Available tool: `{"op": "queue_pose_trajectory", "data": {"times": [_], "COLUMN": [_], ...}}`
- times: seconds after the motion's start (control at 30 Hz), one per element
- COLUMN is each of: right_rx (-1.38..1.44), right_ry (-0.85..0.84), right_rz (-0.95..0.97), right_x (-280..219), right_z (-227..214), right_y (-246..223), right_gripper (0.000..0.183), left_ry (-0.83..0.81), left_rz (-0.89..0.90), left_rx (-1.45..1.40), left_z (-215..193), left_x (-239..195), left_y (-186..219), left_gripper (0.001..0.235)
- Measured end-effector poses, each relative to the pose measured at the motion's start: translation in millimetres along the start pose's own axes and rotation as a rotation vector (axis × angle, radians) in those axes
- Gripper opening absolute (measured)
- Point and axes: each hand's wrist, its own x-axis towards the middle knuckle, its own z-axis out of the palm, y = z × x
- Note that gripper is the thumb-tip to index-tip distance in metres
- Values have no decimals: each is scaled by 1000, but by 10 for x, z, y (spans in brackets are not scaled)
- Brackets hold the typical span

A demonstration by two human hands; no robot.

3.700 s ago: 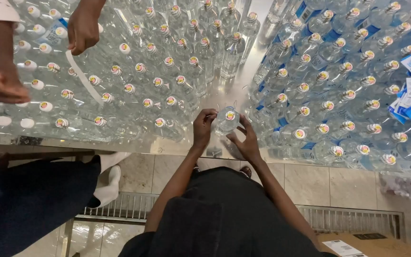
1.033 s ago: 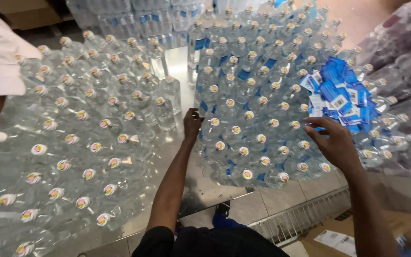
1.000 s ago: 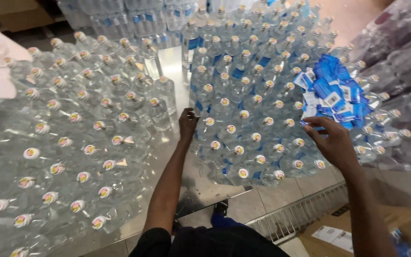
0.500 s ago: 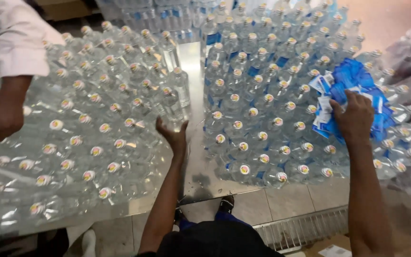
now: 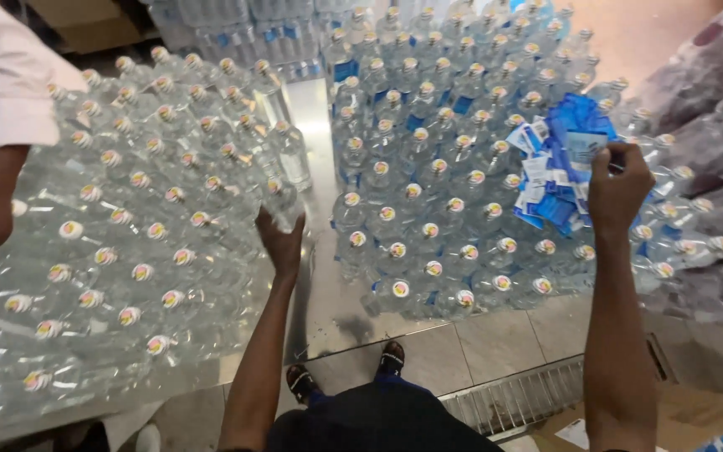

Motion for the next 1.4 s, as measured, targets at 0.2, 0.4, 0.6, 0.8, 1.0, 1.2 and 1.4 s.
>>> {"op": "queue_pose_trajectory", "data": {"times": [0.2,0.4,0.6,0.8,1.0,1.2,1.4], "right_rx": [801,774,628,587,671,500,493], "right_ry": [-10,-298,-717,-720,-737,-379,-9], "right_rz": [611,551,27,191,598,92,-530], "right_x": [-254,-1031,-1730,-2127,-2514,-3232,-2769], "right_z": [-257,135,351,516,957,1355,1379], "right_y": [-1594,-2436,-3441,-3870,-3761,-3626,-3801], "right_gripper": [10,7,13,29,36,42,13], "left_ry": [-159,-344,-467,-408,-392,-294,-427], "left_rz": [-11,-194,-27,-200,-270,-313,-248], "left_rx": [14,-97,-419,-324,-488,-695,-699], "left_z": [-692,-1222,-1811,-1870,-1954,-1704,-1437], "left_x": [-787,-1136,-1533,-1511,-1500,-1387,-1587], "left_y": [143,684,1952,1822,1682,1520,1439], "left_gripper": [98,115,103,26,20,40,57]}}
